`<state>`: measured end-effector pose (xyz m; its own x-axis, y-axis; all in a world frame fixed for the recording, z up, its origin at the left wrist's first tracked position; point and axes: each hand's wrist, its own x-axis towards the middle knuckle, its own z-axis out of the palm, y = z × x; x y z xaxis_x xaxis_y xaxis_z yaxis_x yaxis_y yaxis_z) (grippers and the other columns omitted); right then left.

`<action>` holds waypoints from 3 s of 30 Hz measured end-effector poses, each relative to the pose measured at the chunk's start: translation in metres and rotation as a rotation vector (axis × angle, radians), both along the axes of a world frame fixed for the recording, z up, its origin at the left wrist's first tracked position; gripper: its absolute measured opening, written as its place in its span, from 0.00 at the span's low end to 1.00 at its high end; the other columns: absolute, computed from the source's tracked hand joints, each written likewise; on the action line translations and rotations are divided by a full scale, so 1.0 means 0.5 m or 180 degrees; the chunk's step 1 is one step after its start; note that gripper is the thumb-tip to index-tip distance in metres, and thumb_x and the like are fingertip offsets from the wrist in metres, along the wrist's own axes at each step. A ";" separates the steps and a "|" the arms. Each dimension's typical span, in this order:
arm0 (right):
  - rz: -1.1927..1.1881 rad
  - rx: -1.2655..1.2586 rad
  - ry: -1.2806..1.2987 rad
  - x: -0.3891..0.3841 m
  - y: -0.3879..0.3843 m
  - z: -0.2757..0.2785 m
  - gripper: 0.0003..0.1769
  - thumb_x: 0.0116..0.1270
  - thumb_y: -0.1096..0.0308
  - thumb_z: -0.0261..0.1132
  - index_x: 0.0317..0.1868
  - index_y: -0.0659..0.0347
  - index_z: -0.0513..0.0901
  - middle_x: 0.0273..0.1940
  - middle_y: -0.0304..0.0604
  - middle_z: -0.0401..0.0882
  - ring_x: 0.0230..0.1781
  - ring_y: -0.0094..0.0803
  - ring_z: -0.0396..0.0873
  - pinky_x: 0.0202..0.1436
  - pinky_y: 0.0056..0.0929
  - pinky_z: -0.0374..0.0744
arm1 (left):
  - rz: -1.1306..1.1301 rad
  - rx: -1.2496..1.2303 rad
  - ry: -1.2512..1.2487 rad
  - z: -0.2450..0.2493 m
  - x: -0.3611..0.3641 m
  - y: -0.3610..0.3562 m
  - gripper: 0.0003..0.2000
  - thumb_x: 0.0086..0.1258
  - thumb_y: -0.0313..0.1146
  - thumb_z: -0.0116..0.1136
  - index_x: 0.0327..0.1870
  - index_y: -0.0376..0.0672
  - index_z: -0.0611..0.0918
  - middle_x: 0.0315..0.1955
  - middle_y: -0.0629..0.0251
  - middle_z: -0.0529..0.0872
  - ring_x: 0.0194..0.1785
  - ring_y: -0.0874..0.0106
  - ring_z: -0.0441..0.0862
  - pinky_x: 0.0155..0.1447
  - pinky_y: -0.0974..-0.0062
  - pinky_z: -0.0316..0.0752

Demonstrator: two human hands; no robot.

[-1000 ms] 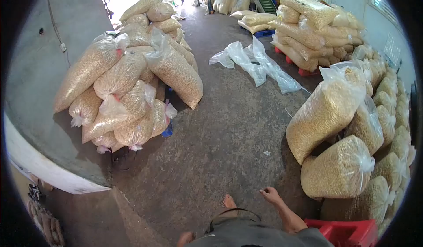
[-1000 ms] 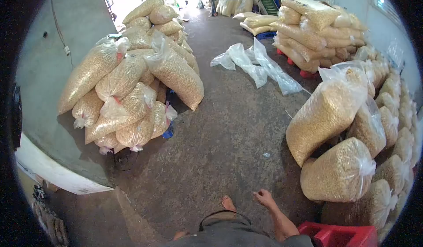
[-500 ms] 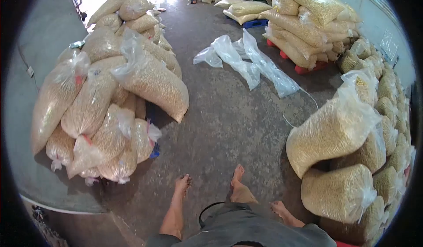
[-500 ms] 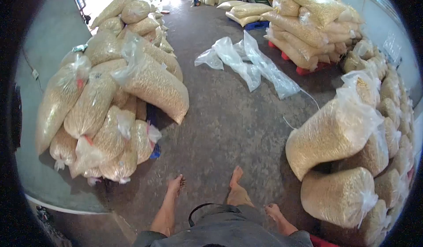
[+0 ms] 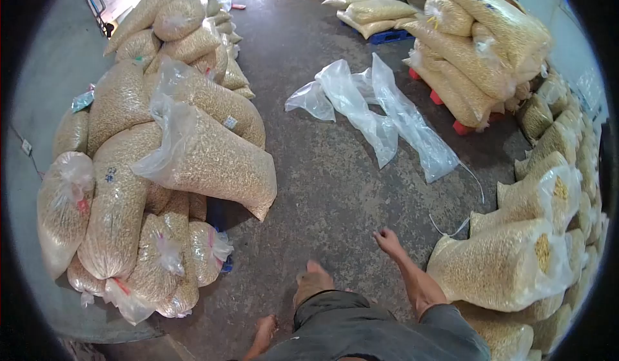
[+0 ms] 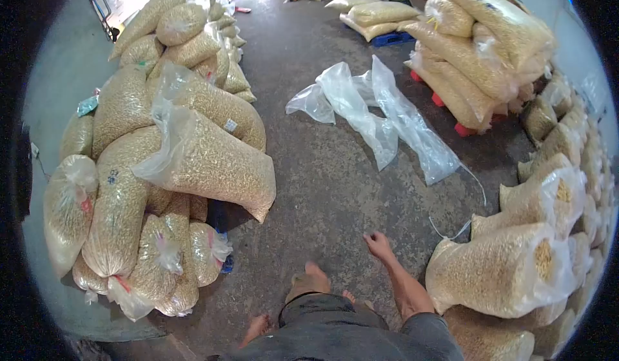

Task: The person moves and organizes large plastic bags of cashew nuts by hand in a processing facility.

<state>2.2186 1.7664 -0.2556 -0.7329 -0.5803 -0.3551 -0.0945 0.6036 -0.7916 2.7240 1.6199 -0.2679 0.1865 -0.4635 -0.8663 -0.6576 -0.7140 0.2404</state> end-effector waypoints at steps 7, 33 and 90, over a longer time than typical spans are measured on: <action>0.0099 -0.0045 0.0003 -0.257 -0.328 -0.023 0.17 0.69 0.56 0.60 0.33 0.63 0.75 0.25 0.36 0.72 0.23 0.25 0.67 0.29 0.30 0.70 | -0.2612 -0.1182 -0.0163 -0.067 -0.229 -0.252 0.22 0.73 0.50 0.47 0.40 0.36 0.81 0.28 0.61 0.81 0.27 0.69 0.77 0.30 0.68 0.71; -0.0507 -0.0315 -0.0380 -1.139 -1.160 -0.121 0.19 0.63 0.56 0.62 0.27 0.65 0.81 0.17 0.38 0.73 0.16 0.29 0.72 0.22 0.32 0.71 | -0.0173 -0.0982 0.1098 0.041 -1.215 -1.502 0.17 0.68 0.37 0.56 0.48 0.30 0.79 0.37 0.56 0.85 0.34 0.66 0.84 0.37 0.69 0.79; -0.0993 0.0021 -0.0217 -2.577 -3.208 0.108 0.22 0.67 0.50 0.61 0.37 0.66 0.79 0.28 0.43 0.78 0.30 0.30 0.76 0.33 0.37 0.73 | -0.1918 -0.0846 0.1138 -0.140 -2.739 -3.565 0.16 0.66 0.39 0.59 0.47 0.37 0.78 0.32 0.59 0.83 0.30 0.67 0.81 0.31 0.65 0.76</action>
